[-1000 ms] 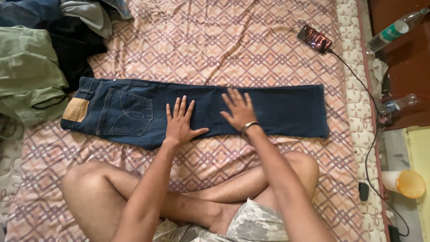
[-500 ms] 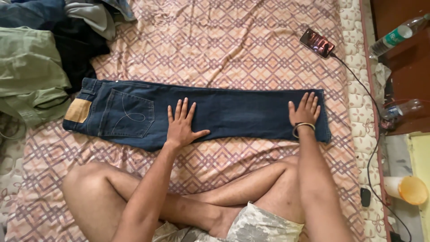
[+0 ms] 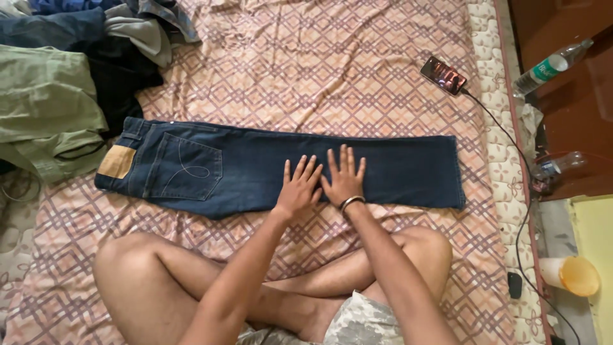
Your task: Folding a pair of blue jeans on a bed.
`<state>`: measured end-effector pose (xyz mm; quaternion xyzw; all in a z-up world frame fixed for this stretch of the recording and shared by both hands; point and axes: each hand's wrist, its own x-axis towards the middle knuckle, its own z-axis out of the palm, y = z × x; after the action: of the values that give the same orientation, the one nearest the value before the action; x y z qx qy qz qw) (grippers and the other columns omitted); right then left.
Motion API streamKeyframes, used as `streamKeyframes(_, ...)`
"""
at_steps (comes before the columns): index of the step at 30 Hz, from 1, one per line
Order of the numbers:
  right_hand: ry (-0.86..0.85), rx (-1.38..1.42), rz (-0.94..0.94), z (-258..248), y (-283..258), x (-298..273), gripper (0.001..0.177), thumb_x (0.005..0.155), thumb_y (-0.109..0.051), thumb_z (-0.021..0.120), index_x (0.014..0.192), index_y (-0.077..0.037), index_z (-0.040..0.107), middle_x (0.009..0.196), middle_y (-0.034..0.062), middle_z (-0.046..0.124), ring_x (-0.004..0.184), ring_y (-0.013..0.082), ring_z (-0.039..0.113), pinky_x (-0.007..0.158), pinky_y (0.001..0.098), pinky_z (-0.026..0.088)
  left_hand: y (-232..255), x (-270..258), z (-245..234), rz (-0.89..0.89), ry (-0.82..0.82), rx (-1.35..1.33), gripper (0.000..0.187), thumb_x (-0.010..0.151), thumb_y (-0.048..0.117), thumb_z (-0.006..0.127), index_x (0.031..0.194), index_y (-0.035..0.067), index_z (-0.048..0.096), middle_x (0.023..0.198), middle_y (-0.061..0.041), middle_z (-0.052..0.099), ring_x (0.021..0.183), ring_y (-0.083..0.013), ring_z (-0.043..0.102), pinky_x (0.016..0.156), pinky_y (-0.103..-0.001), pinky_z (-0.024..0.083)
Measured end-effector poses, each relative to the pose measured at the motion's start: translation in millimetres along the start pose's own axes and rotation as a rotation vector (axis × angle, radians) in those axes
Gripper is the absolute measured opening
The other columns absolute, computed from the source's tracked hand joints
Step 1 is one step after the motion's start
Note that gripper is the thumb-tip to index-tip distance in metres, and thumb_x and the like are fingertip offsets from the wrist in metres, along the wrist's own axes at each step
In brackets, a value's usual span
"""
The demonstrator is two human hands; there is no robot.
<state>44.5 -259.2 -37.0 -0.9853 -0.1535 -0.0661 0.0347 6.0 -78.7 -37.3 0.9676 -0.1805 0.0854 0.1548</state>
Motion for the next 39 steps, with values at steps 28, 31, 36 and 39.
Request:
streamKeyframes(28, 0.035, 0.113, -0.029, -12, -14, 0, 0.077, 0.096, -0.057, 0.052, 0.16, -0.019, 0.033, 0.169, 0.0176, 0.02, 0.156, 0.036, 0.018, 0.12, 0.0671, 0.009, -221, -49, -75, -0.683, 0.114, 0.227, 0.114, 0.091, 0.083, 0.04, 0.161, -0.004, 0.02, 0.171, -0.024, 0.012, 0.159, -0.0402, 0.002, 0.126, -0.057, -0.001)
streamKeyframes(31, 0.037, 0.1, -0.028, -9, -13, -1, 0.077, 0.096, -0.057, 0.052, 0.16, -0.019, 0.033, 0.168, 0.0176, 0.021, 0.156, 0.0362, 0.019, 0.12, 0.0673, 0.01, -172, -24, -63, -0.674, -0.007, 0.285, 0.114, 0.089, 0.084, 0.036, 0.161, -0.002, 0.015, 0.169, -0.025, 0.004, 0.156, -0.042, -0.006, 0.117, -0.068, -0.008)
streamKeyframes(36, 0.01, 0.105, -0.028, -12, -14, 0, 0.078, 0.096, -0.057, 0.053, 0.161, -0.019, 0.031, 0.169, 0.018, 0.02, 0.155, 0.0366, 0.018, 0.119, 0.068, 0.01, -60, 18, -49, -0.437, -0.111, 0.105, 0.109, 0.088, 0.079, 0.045, 0.16, 0.001, 0.019, 0.168, -0.026, 0.006, 0.156, -0.0405, 0.0, 0.118, -0.067, -0.006)
streamKeyframes(39, 0.002, 0.086, -0.038, -12, -12, -2, 0.081, 0.093, -0.054, 0.056, 0.161, -0.019, 0.03, 0.169, 0.0189, 0.019, 0.156, 0.0367, 0.017, 0.12, 0.0674, 0.01, -23, 29, -9, -0.232, -0.035, 0.047, 0.097, 0.094, 0.07, 0.048, 0.161, 0.003, 0.026, 0.17, -0.023, 0.013, 0.158, -0.0366, 0.007, 0.122, -0.063, -0.002)
